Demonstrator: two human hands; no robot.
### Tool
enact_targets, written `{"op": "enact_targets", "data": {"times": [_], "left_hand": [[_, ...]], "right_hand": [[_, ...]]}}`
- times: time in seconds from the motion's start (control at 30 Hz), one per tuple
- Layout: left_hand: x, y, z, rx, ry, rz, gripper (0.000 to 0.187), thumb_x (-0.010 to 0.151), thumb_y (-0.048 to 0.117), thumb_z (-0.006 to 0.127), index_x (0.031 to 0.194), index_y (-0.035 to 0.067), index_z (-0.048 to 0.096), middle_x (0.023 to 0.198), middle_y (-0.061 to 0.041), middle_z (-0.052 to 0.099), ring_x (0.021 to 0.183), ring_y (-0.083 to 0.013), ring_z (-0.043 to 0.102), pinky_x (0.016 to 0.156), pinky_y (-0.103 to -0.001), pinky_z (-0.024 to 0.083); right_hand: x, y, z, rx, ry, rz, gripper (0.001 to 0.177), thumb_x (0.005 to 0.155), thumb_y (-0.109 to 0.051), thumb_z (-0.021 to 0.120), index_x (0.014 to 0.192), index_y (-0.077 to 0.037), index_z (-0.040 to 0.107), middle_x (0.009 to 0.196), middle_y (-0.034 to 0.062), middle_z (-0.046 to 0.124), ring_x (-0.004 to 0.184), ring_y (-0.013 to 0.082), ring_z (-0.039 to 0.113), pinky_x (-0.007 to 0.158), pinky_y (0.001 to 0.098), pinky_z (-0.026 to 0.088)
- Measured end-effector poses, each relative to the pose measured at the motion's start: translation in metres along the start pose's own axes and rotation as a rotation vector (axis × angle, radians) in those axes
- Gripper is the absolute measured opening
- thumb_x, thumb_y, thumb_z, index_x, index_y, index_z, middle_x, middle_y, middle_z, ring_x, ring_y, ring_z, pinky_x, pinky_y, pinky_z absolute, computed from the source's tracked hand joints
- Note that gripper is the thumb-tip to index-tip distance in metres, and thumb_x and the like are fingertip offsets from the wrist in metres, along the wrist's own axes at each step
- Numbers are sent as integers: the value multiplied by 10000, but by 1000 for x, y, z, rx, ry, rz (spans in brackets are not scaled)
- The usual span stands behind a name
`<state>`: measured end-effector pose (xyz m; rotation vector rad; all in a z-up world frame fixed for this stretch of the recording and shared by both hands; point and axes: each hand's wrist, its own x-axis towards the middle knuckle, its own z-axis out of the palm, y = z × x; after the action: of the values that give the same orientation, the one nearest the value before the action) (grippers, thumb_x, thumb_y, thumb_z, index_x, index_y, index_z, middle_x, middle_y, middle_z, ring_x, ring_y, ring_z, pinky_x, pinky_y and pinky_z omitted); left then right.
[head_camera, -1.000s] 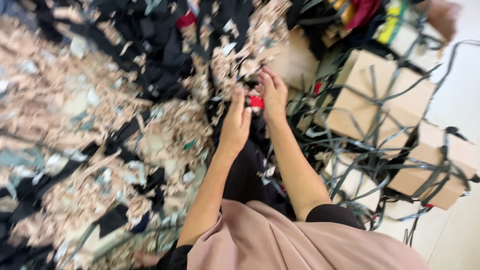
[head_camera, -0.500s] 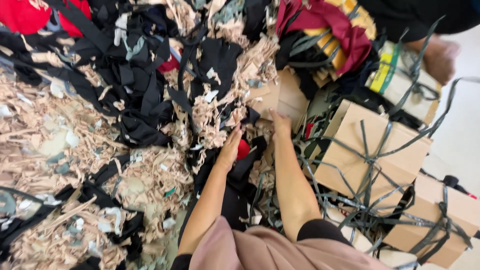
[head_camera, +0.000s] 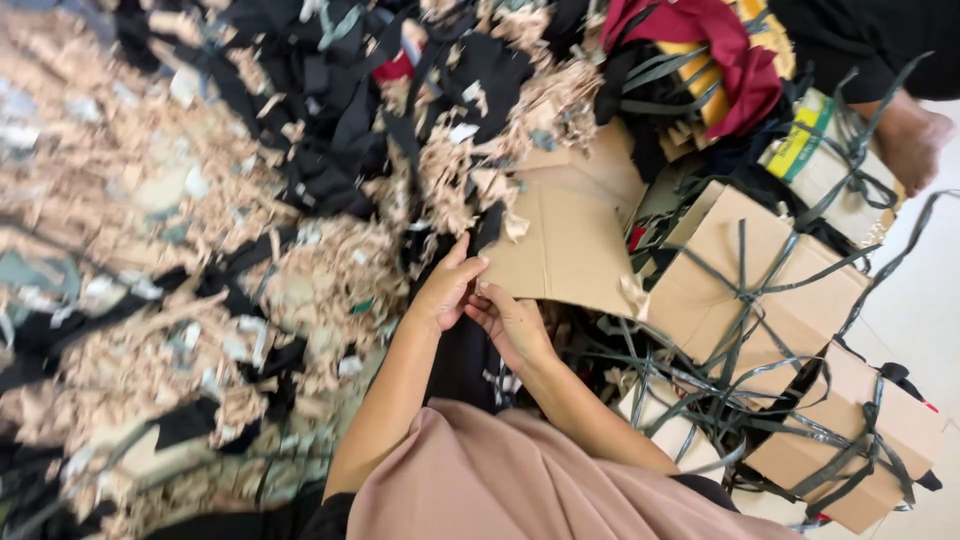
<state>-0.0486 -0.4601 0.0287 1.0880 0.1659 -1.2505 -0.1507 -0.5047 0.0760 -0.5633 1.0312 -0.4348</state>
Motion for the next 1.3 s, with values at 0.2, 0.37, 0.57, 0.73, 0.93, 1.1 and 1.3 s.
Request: {"op": "enact_targets", "data": {"times": [0.2, 0.37, 0.57, 0.73, 0.93, 1.1, 1.3], "left_hand": [[-56, -19, -66, -133, -66, 68, 700, 904, 46, 724, 1534, 185, 453, 1332, -159, 640, 1070, -312, 699, 828, -469, 622], [-147, -23, -107, -190, -62, 279, 617, 908, -3, 650, 1490, 151, 515, 1262, -102, 693, 891, -200, 737, 622, -266, 614], [-230, -39, -152, -49, 185, 510, 599, 881, 16, 606, 1452, 192, 583, 1173, -90, 693, 957, -139, 665, 784, -277, 607], [-267, -20, -202, 119, 482, 663, 596, 860, 85, 642, 1424, 278, 623, 1061, -92, 578, 1004, -185, 570, 907, -349, 544], [-335, 8, -255, 56, 835, 670, 613, 913, 9, 419, 1526, 12, 402, 1576, -288, 374, 1447, -385, 402, 1183, -498, 342], [-311, -25, -326, 122, 929, 391, 725, 963, 27, 420, 1647, 131, 204, 1667, -229, 189, 1538, -381, 189, 1238, -540, 189], [-290, -34, -340, 493, 1044, 286, 724, 1042, 176, 510, 1656, 104, 132, 1692, -219, -58, 1540, -432, -111, 1200, -656, 24]], "right_hand": [[-52, 29, -43, -549, -461, 187, 245, 933, -168, 733, 1049, 46, 701, 953, 166, 720, 936, 289, 736, 913, 496, 617], [-90, 12, -43, -886, -579, 265, 467, 952, -267, 643, 1281, 63, 609, 1263, 209, 606, 1234, 344, 567, 1115, 540, 452], [-62, -22, -51, -435, -456, 90, 646, 1001, -690, 398, 1435, -247, 579, 1363, 55, 652, 1157, 239, 677, 957, 432, 580], [-75, 27, 60, -860, -643, -153, 643, 1027, -72, 512, 1624, -212, 319, 1394, 196, 584, 1150, 366, 662, 895, 552, 583], [5, 190, 152, -880, -864, -358, 624, 951, 3, 678, 1527, -127, 475, 1324, 231, 649, 1128, 289, 680, 895, 422, 627], [8, 259, 192, -1207, -749, -275, 578, 969, -114, 638, 1526, -187, 502, 1285, 220, 679, 1153, 290, 682, 967, 410, 579], [72, 287, 187, -1501, -628, -375, 643, 944, -196, 690, 1549, -260, 479, 1380, 89, 636, 1209, 227, 659, 1015, 401, 552]]}}
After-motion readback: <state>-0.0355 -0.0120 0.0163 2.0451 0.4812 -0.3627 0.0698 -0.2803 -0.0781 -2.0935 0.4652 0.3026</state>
